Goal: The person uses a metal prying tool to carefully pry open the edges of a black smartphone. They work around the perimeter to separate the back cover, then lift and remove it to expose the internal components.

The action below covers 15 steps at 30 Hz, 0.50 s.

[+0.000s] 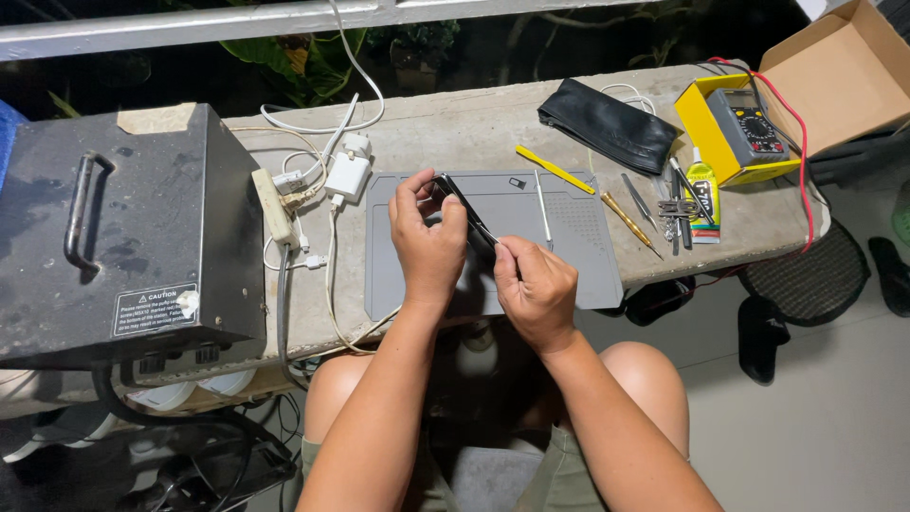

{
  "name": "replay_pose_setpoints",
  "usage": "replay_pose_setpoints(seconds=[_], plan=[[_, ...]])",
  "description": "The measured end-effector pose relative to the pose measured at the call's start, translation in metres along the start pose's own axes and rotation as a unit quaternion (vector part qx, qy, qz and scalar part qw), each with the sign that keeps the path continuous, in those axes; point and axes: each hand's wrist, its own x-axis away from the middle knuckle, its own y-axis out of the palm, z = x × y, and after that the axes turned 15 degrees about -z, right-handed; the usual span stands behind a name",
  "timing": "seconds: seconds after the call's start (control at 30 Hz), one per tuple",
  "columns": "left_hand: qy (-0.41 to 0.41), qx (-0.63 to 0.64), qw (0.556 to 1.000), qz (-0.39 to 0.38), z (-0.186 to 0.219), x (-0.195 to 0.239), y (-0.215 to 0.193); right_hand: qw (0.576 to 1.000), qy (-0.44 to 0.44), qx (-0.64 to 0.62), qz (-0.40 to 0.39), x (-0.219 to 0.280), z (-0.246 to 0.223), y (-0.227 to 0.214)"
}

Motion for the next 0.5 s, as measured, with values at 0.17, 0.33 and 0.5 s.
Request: replay_pose_setpoints(seconds=[0.17, 0.33, 0.5], plan=[[-0.018, 0.003, 1.000, -0.004, 0.0030, -0.0004, 0.0001, 0.999, 0.031, -0.028, 0.011, -0.0003, 0.0018, 0.0020], [-0.014, -0.005, 1.000, 0.000, 0.0025, -0.0011, 0.0018, 0.996, 0.061, -0.065, 0.026, -0.0014, 0.0013, 0.0030], [-0.023, -0.004, 1.000, -0.004, 0.0042, -0.0005, 0.0008, 0.996, 0.055, -0.056, 0.044, -0.0074, -0.0014, 0.0029]])
